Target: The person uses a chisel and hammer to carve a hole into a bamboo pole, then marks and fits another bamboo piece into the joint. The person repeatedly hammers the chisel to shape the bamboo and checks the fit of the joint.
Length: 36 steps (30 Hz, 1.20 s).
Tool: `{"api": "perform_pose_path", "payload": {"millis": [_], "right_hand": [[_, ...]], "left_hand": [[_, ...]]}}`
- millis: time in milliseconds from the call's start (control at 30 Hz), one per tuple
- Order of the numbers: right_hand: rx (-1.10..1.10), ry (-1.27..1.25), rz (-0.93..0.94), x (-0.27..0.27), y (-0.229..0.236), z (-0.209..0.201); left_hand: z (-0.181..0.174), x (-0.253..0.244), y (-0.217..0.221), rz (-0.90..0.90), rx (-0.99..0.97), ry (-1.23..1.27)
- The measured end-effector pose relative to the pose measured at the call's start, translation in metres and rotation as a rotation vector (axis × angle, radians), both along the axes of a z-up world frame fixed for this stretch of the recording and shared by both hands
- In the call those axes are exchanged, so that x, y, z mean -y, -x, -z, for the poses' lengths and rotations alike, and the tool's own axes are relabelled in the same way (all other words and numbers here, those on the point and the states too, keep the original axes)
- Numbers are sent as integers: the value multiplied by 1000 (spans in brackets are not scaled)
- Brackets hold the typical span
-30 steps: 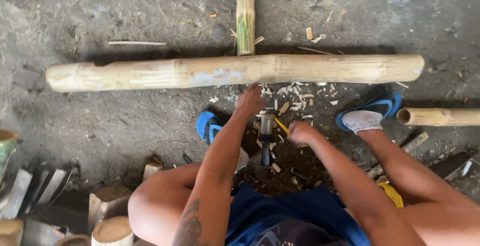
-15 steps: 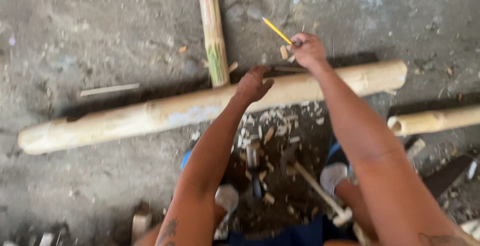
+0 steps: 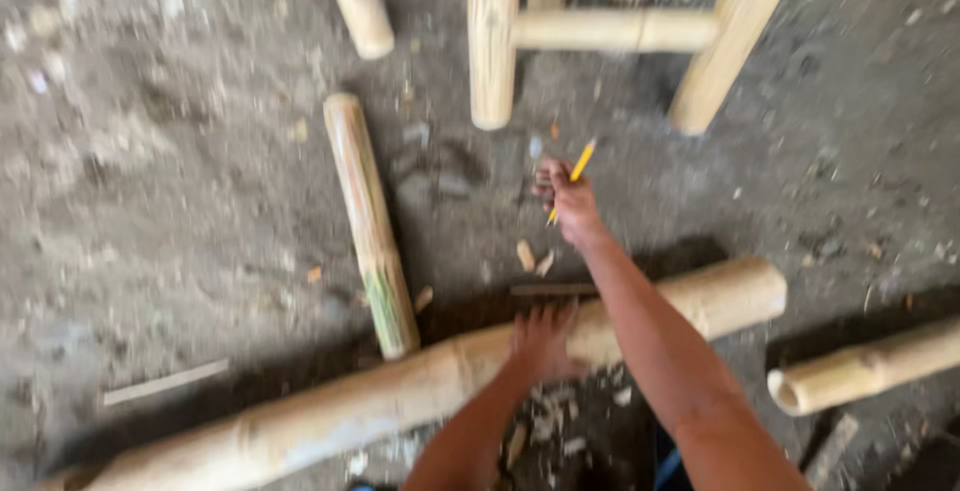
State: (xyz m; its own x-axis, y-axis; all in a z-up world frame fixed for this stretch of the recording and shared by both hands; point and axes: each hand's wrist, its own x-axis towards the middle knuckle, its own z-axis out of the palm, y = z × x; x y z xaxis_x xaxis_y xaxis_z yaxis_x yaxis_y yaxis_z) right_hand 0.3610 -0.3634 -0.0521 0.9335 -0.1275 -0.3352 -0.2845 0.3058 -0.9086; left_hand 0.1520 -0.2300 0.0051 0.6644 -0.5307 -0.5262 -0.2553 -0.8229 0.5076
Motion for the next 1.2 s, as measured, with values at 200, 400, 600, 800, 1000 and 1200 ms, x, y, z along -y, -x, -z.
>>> {"api": "perform_pose_path", "payload": {"millis": [200,400,600,800,1000,1200], "right_hand": [[-97,-376,375,43,-116,-26],[-176,-616,609,69,-207,-61],[-30,-726,478,55,-162,-68],[-4,-777,355,23,-8,-87],[159,-759,159,13,82,-135],[199,-772,57,-34,155,-181]], "left_hand": [[-19,1,1,27,-20,-81],[45,4,18,45,302,-17],[47,-6,9,55,216,-54],[14,9,23,4,139,-54],[2,-87,27,39,165,-142],[-23,-144,67,-153,375,-197]]}}
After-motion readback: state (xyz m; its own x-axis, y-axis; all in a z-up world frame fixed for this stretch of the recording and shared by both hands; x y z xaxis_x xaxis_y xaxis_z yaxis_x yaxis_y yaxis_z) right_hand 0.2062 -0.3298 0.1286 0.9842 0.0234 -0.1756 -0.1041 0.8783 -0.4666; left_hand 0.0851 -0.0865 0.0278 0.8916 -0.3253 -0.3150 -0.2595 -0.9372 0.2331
